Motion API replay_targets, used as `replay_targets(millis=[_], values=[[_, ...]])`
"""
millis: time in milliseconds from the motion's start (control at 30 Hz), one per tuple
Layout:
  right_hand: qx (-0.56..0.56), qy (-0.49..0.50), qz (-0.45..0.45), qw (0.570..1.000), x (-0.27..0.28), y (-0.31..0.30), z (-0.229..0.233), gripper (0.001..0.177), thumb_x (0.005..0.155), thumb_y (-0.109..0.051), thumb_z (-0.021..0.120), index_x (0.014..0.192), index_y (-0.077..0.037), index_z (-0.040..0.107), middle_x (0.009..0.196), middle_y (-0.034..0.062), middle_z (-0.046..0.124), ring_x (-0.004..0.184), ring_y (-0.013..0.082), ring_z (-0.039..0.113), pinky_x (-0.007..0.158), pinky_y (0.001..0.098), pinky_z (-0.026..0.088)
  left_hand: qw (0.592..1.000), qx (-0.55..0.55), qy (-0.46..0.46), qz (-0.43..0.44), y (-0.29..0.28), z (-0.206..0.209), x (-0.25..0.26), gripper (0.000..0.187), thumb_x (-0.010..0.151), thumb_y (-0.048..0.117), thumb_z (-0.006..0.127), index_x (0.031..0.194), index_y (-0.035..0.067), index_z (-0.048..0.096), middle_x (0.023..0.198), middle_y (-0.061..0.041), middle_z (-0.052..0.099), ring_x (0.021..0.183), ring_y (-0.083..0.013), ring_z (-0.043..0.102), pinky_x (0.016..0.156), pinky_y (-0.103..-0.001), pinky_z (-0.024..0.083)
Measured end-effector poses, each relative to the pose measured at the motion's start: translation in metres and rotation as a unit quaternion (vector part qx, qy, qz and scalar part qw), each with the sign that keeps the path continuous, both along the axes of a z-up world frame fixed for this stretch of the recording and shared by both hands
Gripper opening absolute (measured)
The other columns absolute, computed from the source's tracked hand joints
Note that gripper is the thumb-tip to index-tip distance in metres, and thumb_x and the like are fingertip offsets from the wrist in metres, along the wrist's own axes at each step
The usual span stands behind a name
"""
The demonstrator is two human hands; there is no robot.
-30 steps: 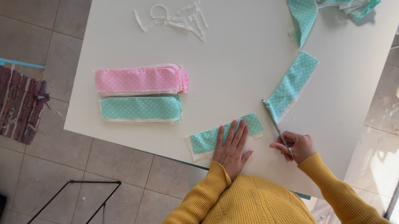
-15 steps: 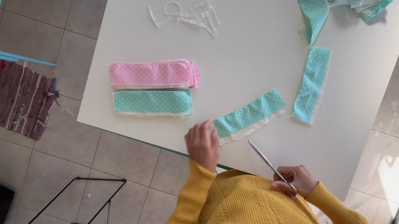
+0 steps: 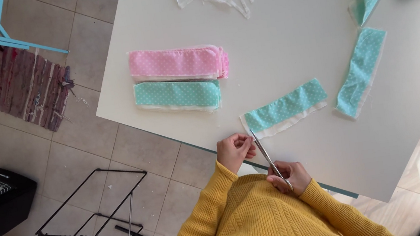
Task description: Cutting strips of fabric using scissors on a table.
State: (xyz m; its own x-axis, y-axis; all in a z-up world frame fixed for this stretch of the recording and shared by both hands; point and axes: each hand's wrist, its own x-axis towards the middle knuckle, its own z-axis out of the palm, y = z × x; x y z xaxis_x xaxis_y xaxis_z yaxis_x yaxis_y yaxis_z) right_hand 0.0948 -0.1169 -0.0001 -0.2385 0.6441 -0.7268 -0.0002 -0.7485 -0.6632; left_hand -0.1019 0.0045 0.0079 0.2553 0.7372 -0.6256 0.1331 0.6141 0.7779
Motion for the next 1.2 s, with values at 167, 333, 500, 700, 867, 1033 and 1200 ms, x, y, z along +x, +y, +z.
replay_targets(millis=[167, 333, 500, 700, 867, 1033, 1200], values=[[0.002, -0.007, -0.034, 0.999, -0.011, -0.002, -0.005, 0.028, 0.084, -0.025, 0.082, 0.084, 0.001, 0.069, 0.058, 0.0009, 0.061, 0.046, 0.0069, 0.052, 0.041, 0.0231, 0.039, 0.999, -0.013, -0.035, 0.005, 0.0, -0.009, 0.0, 0.016, 0.096, 0.008, 0.069, 0.092, -0.007, 0.071, 0.077, -0.01, 0.076, 0.063, -0.015, 0.075, 0.057, -0.028, 0.063], [-0.002, -0.018, -0.044, 0.999, -0.016, -0.002, 0.0, 0.028, 0.084, -0.022, 0.082, 0.081, 0.001, 0.068, 0.057, 0.0008, 0.061, 0.044, 0.0069, 0.052, 0.04, 0.0238, 0.038, 0.998, -0.018, -0.063, 0.015, -0.002, -0.012, -0.003, 0.012, 0.095, 0.003, 0.067, 0.094, -0.007, 0.071, 0.079, -0.011, 0.076, 0.067, -0.0161, 0.076, 0.061, -0.028, 0.065], [0.007, -0.059, -0.031, 0.998, -0.014, -0.009, -0.007, 0.029, 0.084, -0.023, 0.082, 0.079, 0.001, 0.068, 0.055, 0.0021, 0.06, 0.039, 0.007, 0.049, 0.037, 0.0237, 0.035, 0.999, -0.017, -0.051, 0.003, -0.002, -0.006, -0.003, 0.011, 0.095, 0.003, 0.067, 0.093, -0.008, 0.07, 0.08, -0.012, 0.077, 0.067, -0.0171, 0.076, 0.061, -0.028, 0.065], [0.002, -0.054, -0.03, 0.998, -0.015, 0.009, 0.003, 0.03, 0.084, -0.024, 0.082, 0.08, 0.002, 0.068, 0.057, 0.0022, 0.061, 0.041, 0.0077, 0.051, 0.038, 0.024, 0.037, 0.998, 0.003, -0.065, 0.002, -0.003, -0.01, -0.006, 0.01, 0.094, 0.002, 0.067, 0.094, -0.007, 0.071, 0.081, -0.01, 0.077, 0.07, -0.0165, 0.077, 0.063, -0.028, 0.066], [0.022, -0.059, -0.015, 0.998, -0.018, 0.027, 0.001, 0.031, 0.084, -0.026, 0.081, 0.082, 0.002, 0.069, 0.058, 0.002, 0.062, 0.044, 0.0083, 0.056, 0.04, 0.0246, 0.042, 0.998, 0.009, -0.07, 0.002, -0.005, -0.007, -0.007, 0.011, 0.094, 0.004, 0.069, 0.095, -0.007, 0.071, 0.082, -0.011, 0.077, 0.071, -0.0166, 0.077, 0.064, -0.028, 0.066], [0.022, -0.075, -0.01, 0.997, -0.02, 0.032, 0.003, 0.029, 0.085, -0.027, 0.08, 0.083, 0.001, 0.069, 0.056, 0.0021, 0.062, 0.043, 0.0083, 0.056, 0.039, 0.0251, 0.042, 0.998, 0.011, -0.054, -0.003, -0.006, -0.006, -0.007, 0.012, 0.094, 0.006, 0.07, 0.096, -0.006, 0.072, 0.082, -0.01, 0.077, 0.072, -0.0158, 0.077, 0.063, -0.028, 0.065], [0.028, -0.098, 0.0, 0.995, -0.016, 0.029, -0.005, 0.029, 0.085, -0.024, 0.081, 0.081, 0.001, 0.068, 0.054, 0.0023, 0.061, 0.039, 0.0079, 0.051, 0.037, 0.0254, 0.037, 0.998, 0.012, -0.06, -0.001, -0.007, -0.009, -0.007, 0.012, 0.094, 0.006, 0.07, 0.096, -0.005, 0.072, 0.082, -0.01, 0.077, 0.072, -0.0157, 0.077, 0.063, -0.028, 0.065]])
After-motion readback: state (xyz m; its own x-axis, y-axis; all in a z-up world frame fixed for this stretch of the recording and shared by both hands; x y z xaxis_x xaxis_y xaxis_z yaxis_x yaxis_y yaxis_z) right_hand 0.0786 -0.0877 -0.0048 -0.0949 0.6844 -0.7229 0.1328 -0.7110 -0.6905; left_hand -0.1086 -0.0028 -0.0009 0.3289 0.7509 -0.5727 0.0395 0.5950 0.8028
